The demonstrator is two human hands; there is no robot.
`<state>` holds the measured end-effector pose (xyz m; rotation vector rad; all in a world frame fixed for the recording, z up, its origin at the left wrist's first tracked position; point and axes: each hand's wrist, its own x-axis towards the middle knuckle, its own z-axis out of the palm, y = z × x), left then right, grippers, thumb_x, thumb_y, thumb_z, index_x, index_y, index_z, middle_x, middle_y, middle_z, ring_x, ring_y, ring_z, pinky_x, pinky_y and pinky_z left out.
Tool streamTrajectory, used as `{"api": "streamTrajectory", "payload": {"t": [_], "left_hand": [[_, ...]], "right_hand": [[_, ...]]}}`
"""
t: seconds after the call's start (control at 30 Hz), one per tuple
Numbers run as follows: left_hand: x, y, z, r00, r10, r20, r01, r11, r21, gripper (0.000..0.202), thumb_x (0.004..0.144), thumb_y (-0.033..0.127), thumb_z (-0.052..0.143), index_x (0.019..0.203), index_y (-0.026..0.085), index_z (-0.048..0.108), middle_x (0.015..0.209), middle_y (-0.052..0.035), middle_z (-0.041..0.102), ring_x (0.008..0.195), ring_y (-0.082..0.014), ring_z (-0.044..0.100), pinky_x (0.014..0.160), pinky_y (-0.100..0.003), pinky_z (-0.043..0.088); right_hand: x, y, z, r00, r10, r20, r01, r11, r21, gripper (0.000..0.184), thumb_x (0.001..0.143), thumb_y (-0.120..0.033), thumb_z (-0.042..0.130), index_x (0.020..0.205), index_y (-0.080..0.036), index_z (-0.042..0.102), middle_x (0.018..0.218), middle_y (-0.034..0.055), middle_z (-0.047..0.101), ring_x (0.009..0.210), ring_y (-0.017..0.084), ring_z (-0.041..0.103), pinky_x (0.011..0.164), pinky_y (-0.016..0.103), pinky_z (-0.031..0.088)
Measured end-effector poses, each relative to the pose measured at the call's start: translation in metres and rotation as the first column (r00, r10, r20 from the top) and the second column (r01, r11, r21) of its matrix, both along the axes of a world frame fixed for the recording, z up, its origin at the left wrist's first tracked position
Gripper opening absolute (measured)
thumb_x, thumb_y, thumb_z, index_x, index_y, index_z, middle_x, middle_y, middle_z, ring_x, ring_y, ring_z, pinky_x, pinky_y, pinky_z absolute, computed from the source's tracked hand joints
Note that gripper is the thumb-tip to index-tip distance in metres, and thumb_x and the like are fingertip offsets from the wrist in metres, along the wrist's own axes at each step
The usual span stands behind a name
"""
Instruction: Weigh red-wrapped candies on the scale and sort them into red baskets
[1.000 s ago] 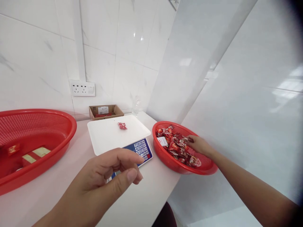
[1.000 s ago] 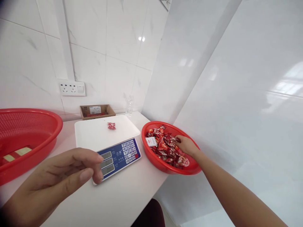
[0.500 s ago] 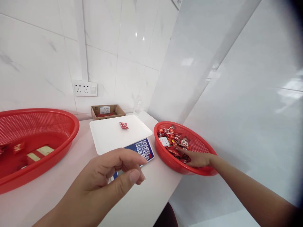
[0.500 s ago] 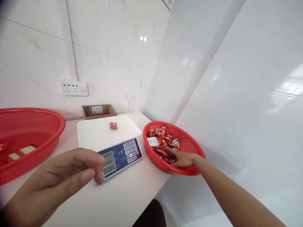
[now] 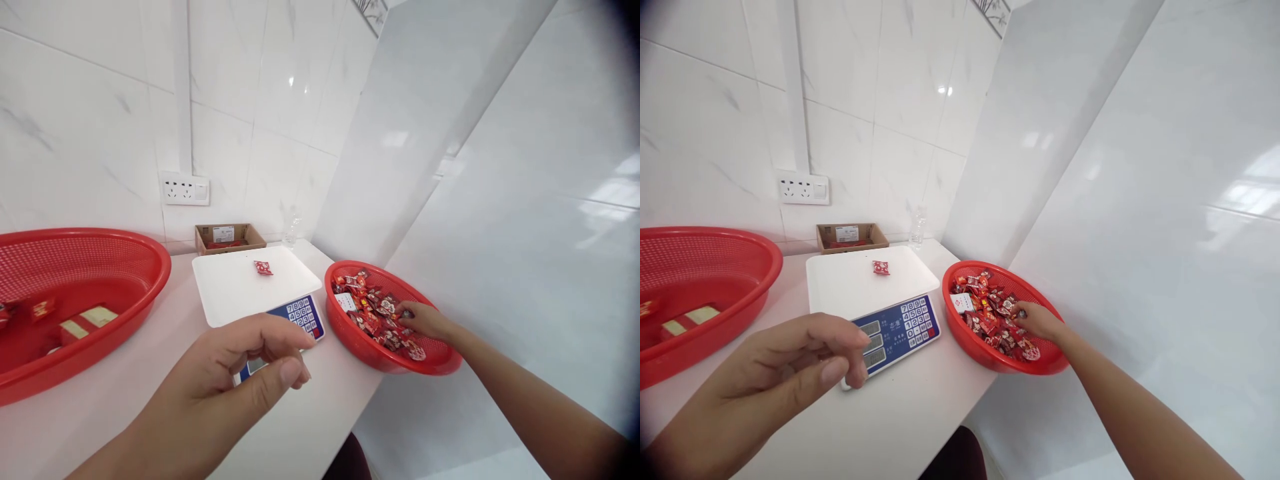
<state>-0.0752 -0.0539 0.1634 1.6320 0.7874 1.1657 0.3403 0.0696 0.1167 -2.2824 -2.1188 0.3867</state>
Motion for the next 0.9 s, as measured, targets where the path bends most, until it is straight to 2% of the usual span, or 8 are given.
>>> {"api": "streamTrajectory", "payload": {"t": [0.13,0.27,0.37,0.47,0.57,0.67,0.77,0.9], "left_hand": [[0.001,0.000,-0.001,1.000,-0.024,0.003,0.024,0.999,-0.029,0.012,0.084,0.034,0.057,0.092,0.029,0.064,0.075,0.0016,0.065,0.072,-0.0110,0.061,0.065,-0.017,0.051],[0.002,0.001,-0.003,0.997,-0.070,-0.017,0.069,0.997,-0.038,0.013,0.085,0.034,0.056,0.094,0.028,0.063,0.078,0.0014,0.065,0.075,-0.0115,0.060,0.067,-0.018,0.050],[0.001,0.001,-0.004,0.991,-0.119,-0.054,0.118,0.993,-0.024,0.013,0.086,0.033,0.055,0.096,0.028,0.062,0.081,0.0017,0.064,0.078,-0.0115,0.059,0.070,-0.019,0.049],[0.000,0.002,-0.005,0.988,-0.138,-0.068,0.136,0.990,-0.029,0.014,0.087,0.033,0.054,0.097,0.027,0.062,0.081,0.0018,0.064,0.079,-0.0116,0.059,0.071,-0.019,0.049],[0.000,0.003,-0.005,0.989,-0.136,-0.062,0.134,0.990,-0.037,0.014,0.087,0.034,0.054,0.097,0.027,0.061,0.082,0.0020,0.063,0.079,-0.0114,0.058,0.071,-0.019,0.048],[0.000,0.003,-0.006,0.987,-0.144,-0.064,0.141,0.989,-0.051,0.014,0.087,0.036,0.054,0.097,0.028,0.061,0.083,0.0021,0.063,0.080,-0.0116,0.058,0.071,-0.019,0.048],[0.001,0.004,-0.007,0.986,-0.155,-0.065,0.151,0.986,-0.067,0.015,0.087,0.036,0.053,0.096,0.028,0.061,0.084,0.0021,0.063,0.081,-0.0116,0.058,0.072,-0.020,0.047],[0.002,0.006,-0.008,0.986,-0.159,-0.050,0.155,0.985,-0.078,0.015,0.086,0.036,0.055,0.097,0.027,0.061,0.084,0.0022,0.063,0.081,-0.0113,0.058,0.073,-0.020,0.047]], "right_hand": [[-0.006,-0.011,-0.013,0.999,0.035,-0.015,-0.037,0.985,-0.169,0.070,0.058,-0.034,0.072,0.126,-0.028,0.054,0.121,0.0065,0.062,0.104,0.030,0.060,0.082,0.037,0.050],[-0.021,-0.014,-0.038,1.000,-0.003,0.000,0.003,0.987,-0.162,0.071,0.066,-0.034,0.066,0.134,-0.028,0.045,0.143,0.0096,0.038,0.119,0.036,0.048,0.092,0.048,0.042],[-0.022,-0.008,-0.036,0.999,-0.025,-0.038,0.021,0.996,-0.086,0.067,0.066,-0.022,0.064,0.131,-0.028,0.048,0.136,0.0087,0.049,0.119,0.034,0.049,0.095,0.044,0.041],[-0.013,0.000,-0.018,0.989,-0.101,-0.106,0.102,0.995,0.000,0.060,0.068,-0.017,0.060,0.127,-0.022,0.050,0.125,0.0102,0.059,0.105,0.032,0.059,0.087,0.042,0.046],[-0.004,0.002,0.003,0.959,-0.159,-0.234,0.180,0.981,0.069,0.058,0.077,-0.028,0.054,0.132,-0.018,0.040,0.124,0.0119,0.059,0.094,0.028,0.064,0.073,0.037,0.052],[0.000,-0.002,0.013,0.911,-0.169,-0.377,0.208,0.976,0.067,0.053,0.078,-0.039,0.055,0.127,-0.019,0.046,0.109,0.0099,0.068,0.082,0.026,0.067,0.060,0.034,0.055],[0.002,-0.002,0.013,0.863,-0.135,-0.486,0.210,0.972,0.102,0.043,0.073,-0.038,0.062,0.112,-0.020,0.059,0.101,0.0067,0.071,0.087,0.025,0.066,0.068,0.032,0.056],[0.009,0.006,0.007,0.813,-0.118,-0.570,0.262,0.948,0.178,0.038,0.068,-0.034,0.067,0.103,-0.020,0.063,0.097,0.0050,0.072,0.089,0.024,0.066,0.074,0.032,0.055]]}}
